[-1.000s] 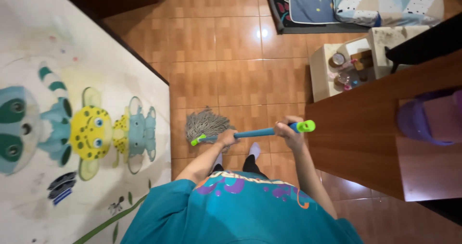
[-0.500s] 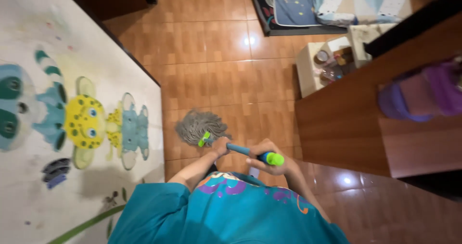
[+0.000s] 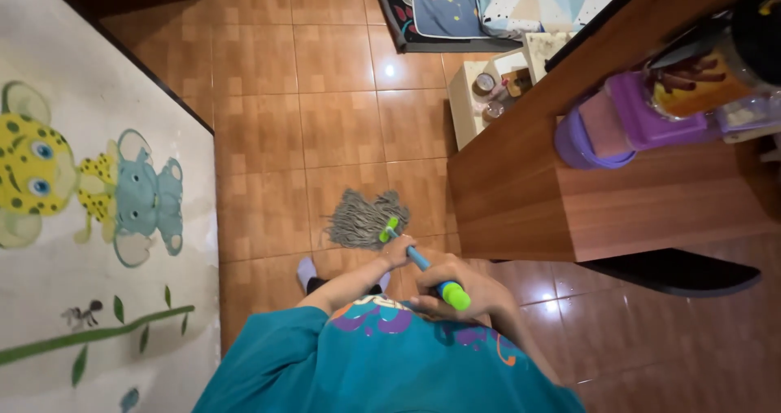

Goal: The person mops the tiled floor of a room using a grey string mop with a blue and green handle. They move the mop back and forth across the floor, covering areas near a wall with animal stickers, a wooden desk, and a bed with a Hello Kitty mat.

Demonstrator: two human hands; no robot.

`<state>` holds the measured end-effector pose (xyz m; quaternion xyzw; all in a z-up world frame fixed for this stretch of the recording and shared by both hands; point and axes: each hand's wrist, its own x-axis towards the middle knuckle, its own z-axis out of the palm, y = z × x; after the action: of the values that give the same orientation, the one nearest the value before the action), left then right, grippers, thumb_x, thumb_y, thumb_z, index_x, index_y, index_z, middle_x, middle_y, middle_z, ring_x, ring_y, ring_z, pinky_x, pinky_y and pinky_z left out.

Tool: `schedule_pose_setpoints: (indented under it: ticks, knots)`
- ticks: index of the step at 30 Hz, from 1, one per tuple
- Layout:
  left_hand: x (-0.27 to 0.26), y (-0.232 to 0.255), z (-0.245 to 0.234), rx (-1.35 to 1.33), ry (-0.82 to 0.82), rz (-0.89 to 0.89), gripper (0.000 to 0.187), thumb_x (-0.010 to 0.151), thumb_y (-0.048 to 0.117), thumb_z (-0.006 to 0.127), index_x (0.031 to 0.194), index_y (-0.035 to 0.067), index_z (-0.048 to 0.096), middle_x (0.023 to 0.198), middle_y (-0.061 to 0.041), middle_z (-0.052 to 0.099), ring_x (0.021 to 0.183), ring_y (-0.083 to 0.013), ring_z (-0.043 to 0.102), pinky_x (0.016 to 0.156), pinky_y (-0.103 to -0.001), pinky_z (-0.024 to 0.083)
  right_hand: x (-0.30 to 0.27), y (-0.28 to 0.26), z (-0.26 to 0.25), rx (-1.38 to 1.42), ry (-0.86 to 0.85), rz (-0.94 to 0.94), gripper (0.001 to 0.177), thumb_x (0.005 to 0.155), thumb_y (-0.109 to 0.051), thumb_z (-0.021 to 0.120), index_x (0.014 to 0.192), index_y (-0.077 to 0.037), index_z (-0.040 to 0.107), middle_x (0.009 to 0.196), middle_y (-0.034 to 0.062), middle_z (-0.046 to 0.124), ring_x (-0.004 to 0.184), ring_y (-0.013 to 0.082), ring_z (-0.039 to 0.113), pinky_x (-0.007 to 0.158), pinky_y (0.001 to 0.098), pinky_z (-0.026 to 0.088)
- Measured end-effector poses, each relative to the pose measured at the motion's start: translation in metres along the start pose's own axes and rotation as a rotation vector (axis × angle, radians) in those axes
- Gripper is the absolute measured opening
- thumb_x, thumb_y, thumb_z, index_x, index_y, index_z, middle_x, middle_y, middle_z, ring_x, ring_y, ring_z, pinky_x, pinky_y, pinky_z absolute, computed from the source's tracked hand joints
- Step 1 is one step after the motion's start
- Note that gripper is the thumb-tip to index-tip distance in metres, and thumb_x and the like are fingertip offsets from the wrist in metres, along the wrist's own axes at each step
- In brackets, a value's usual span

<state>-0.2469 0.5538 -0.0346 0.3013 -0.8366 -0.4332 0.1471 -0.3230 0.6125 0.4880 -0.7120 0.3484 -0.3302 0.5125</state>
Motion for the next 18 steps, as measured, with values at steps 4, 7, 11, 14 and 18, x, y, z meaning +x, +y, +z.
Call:
schedule_pose_setpoints:
  ticks: [4,7,11,14,18]
  knots:
    - [-0.004,0.034,0.002,-0.099,-0.031,0.109,0.031,0.078,0.018,0.079,0.106,0.009,0.070,0.111,-0.021,0.072,0.114,-0.0417,0.065,0.102,-0.055,0.053,-0.040,0.019,-0.018,-0.061,-0.009,-0.030,0.036,0.097,-0.015,0.074,0.065,-0.008,0.059,0.052,0.0132,0.059,0.044,0.0331,0.058,0.045,0.0359,0.046]
    - [-0.009,0.059,-0.006,-0.002,-0.274,-0.109,0.029,0.087,0.038,0.076,0.112,0.024,0.071,0.122,-0.005,0.072,0.127,-0.0284,0.062,0.111,-0.045,0.050,-0.078,0.052,-0.036,0.013,0.056,-0.066,0.041,0.092,-0.013,0.080,0.058,-0.010,0.059,0.050,0.0070,0.056,0.041,0.0261,0.050,0.045,0.0339,0.045]
    - [-0.036,0.076,-0.029,0.143,-0.393,-0.344,0.026,0.088,0.050,0.071,0.111,0.038,0.072,0.122,0.008,0.073,0.123,-0.0212,0.066,0.101,-0.043,0.055,-0.107,0.081,-0.030,0.228,0.152,-0.235,0.037,0.091,-0.006,0.076,0.057,-0.005,0.061,0.049,0.0070,0.052,0.038,0.0231,0.047,0.043,0.0337,0.044]
    - [-0.076,0.044,-0.043,0.133,-0.388,-0.451,0.027,0.088,0.047,0.072,0.113,0.038,0.072,0.123,0.004,0.073,0.124,-0.0237,0.066,0.101,-0.045,0.054,-0.099,0.098,0.000,0.321,0.201,-0.291,0.035,0.090,-0.007,0.075,0.058,-0.003,0.060,0.048,0.0069,0.051,0.038,0.0207,0.046,0.042,0.0323,0.041]
    - [-0.148,-0.016,-0.067,0.112,-0.303,-0.567,0.028,0.086,0.054,0.071,0.111,0.041,0.073,0.118,0.005,0.075,0.120,-0.0233,0.068,0.098,-0.047,0.056,-0.065,0.109,0.061,0.397,0.248,-0.313,0.035,0.089,-0.010,0.075,0.059,-0.002,0.059,0.048,0.0070,0.050,0.040,0.0173,0.043,0.041,0.0305,0.038]
